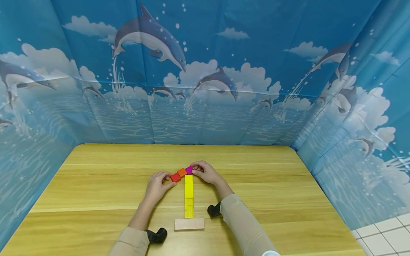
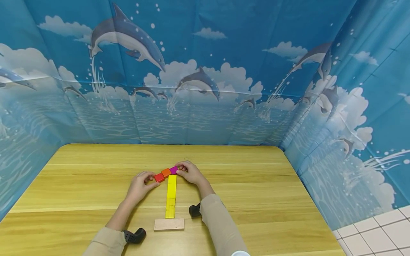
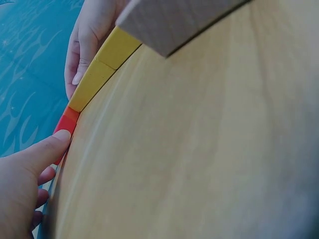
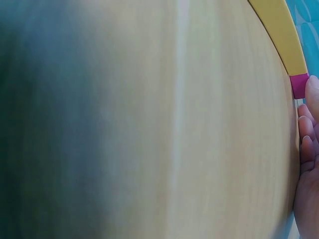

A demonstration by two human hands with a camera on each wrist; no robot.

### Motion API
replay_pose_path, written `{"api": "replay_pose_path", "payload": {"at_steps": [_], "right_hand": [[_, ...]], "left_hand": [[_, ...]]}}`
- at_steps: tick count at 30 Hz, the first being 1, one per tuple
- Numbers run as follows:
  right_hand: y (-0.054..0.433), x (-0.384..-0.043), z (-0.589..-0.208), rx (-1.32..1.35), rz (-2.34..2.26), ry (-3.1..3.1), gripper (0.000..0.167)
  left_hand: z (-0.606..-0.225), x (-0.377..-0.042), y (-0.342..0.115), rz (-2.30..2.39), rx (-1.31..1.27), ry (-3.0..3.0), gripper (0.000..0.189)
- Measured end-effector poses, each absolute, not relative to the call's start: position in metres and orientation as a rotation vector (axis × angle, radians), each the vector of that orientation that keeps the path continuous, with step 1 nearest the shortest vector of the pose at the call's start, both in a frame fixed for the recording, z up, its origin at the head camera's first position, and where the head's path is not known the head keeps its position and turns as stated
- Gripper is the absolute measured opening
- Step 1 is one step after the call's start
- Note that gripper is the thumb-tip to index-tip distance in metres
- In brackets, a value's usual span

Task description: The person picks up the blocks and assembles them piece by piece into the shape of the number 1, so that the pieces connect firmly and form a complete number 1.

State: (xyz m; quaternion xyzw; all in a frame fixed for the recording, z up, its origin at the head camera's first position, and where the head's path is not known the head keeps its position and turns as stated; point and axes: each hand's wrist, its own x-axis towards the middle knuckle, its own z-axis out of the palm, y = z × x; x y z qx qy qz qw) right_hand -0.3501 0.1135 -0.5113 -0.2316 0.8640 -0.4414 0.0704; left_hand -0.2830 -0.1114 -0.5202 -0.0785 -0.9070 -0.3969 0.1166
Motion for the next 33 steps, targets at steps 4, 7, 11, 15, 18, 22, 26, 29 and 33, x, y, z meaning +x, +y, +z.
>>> {"api": "replay_pose_path", "payload": {"at_steps": [4,7,11,15,18,22,26,29,33], "right_hand": [[0.1138,-0.35,-0.5121,-0.695,-1.321,2.6,0.024],[0.1142,-0.3496,-0.5123,-0.694,-1.32,2.598,0.024],[0.1147,-0.3492,-0.5123,-0.696,-1.325,2.597,0.024],[0.1151,-0.3496,-0.5127,-0.699,-1.333,2.595,0.024],[0.1154,-0.3499,-0.5127,-0.706,-1.338,2.591,0.024],[0.1154,-0.3496,-0.5121,-0.71,-1.343,2.584,0.024],[0.1147,-0.3491,-0.5114,-0.72,-1.352,2.577,0.025],[0.1141,-0.3487,-0.5113,-0.719,-1.371,2.568,0.027],[0.1135,-0.3486,-0.5107,-0.697,-1.36,2.574,0.026]], "left_hand": [[-0.5214,-0.283,-0.111,-1.161,-0.231,-2.65,0.035],[-0.5216,-0.2828,-0.1109,-1.163,-0.229,-2.651,0.035],[-0.5216,-0.2828,-0.1108,-1.168,-0.227,-2.661,0.035],[-0.5226,-0.2839,-0.1105,-1.167,-0.228,-2.669,0.036],[-0.5226,-0.2842,-0.1106,-1.166,-0.227,-2.667,0.037],[-0.5219,-0.284,-0.111,-1.17,-0.23,-2.66,0.038],[-0.5223,-0.2845,-0.1112,-1.17,-0.235,-2.658,0.037],[-0.5223,-0.2847,-0.1111,-1.165,-0.235,-2.659,0.037],[-0.521,-0.2841,-0.1112,-1.168,-0.233,-2.66,0.037]]}}
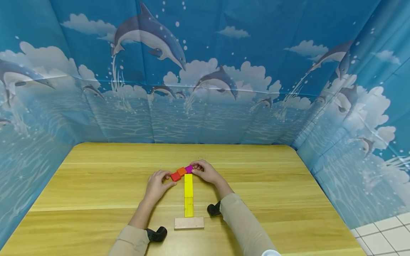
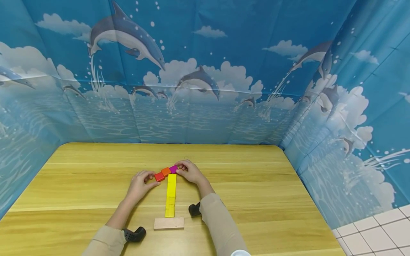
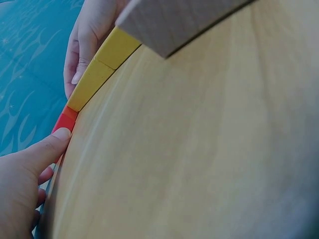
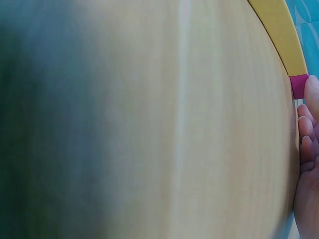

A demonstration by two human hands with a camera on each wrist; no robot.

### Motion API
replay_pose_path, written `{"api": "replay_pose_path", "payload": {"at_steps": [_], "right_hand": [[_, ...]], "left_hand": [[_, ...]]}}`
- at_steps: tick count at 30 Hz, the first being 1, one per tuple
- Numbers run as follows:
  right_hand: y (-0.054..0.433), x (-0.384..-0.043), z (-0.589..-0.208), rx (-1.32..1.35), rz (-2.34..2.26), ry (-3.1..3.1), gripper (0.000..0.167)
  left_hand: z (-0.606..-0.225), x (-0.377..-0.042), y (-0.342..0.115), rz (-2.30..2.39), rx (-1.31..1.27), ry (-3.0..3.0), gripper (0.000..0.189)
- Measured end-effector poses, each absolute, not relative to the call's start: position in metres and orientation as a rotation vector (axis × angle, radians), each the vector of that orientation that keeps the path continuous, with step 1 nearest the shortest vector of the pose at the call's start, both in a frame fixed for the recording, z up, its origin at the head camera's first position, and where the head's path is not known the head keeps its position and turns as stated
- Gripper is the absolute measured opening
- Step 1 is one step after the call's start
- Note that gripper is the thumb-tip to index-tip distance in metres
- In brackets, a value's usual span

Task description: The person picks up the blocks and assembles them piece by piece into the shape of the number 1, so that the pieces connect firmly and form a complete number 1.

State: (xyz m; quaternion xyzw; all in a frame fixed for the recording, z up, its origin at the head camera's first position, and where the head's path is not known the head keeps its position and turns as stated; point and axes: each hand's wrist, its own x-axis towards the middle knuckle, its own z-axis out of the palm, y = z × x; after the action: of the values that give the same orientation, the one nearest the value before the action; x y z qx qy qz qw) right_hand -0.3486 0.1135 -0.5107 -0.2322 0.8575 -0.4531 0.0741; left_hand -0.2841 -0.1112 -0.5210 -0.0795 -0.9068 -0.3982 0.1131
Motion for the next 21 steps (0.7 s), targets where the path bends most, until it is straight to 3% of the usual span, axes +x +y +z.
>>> {"api": "replay_pose_path", "payload": {"at_steps": [8,15,21], "right_hand": [[0.115,-0.347,-0.51,-0.739,-1.343,2.587,0.025],[0.11,-0.333,-0.483,-0.713,-1.41,2.532,0.026],[0.113,-0.343,-0.504,-0.696,-1.352,2.578,0.027]], "left_hand": [[-0.521,-0.284,-0.111,-1.174,-0.231,-2.658,0.038],[-0.522,-0.284,-0.111,-1.199,-0.229,-2.647,0.038],[-0.524,-0.284,-0.111,-1.226,-0.235,-2.625,0.039]]}}
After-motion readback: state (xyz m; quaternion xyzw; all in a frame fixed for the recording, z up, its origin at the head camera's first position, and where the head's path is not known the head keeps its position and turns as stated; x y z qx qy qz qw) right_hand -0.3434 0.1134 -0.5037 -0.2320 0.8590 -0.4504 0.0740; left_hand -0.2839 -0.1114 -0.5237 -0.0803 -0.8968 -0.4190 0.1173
